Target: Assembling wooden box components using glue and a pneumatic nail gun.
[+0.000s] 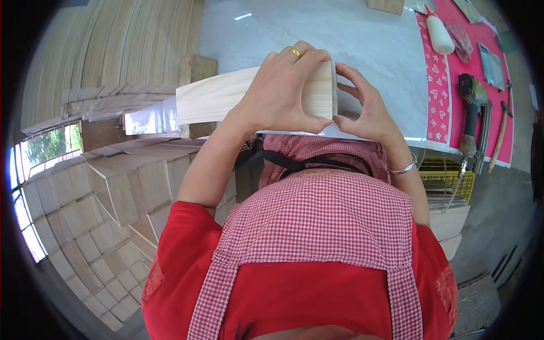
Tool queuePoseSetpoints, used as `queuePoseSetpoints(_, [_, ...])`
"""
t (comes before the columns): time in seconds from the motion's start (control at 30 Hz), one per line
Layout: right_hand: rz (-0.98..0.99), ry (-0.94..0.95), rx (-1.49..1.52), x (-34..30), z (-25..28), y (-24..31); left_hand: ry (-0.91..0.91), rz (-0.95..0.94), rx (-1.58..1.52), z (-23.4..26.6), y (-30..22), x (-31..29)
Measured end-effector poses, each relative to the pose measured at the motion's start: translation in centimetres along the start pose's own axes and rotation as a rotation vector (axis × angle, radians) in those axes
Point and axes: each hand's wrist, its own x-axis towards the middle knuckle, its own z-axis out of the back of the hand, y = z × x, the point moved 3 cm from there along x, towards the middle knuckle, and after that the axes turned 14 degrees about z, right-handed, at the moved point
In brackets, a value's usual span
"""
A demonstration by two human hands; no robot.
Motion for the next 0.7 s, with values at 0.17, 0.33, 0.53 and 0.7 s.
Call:
queuePoseSetpoints(0.17, [0.085, -0.034, -0.071, -0.05, -0.04, -0.29, 0.023, 0.017, 0.023, -0.52, -0.10, 0.35])
queuePoseSetpoints(0.33, [0.048, -0.005, -0.042, -0.03, 0.13, -0.28, 0.016, 0.027, 0.026, -0.78, 0.15, 0.59])
queuePoseSetpoints(0.53, [0.043, -0.002, -0.035, -0.10, 0.18, -0.43, 0.013, 0.029, 0.035, -0.93, 0.12, 0.77])
queuePoseSetpoints(0.7, [0.047, -0.003, -0.034, -0.08, 0.17, -0.53, 0.030, 0.041, 0.031, -1.06, 0.23, 0.85])
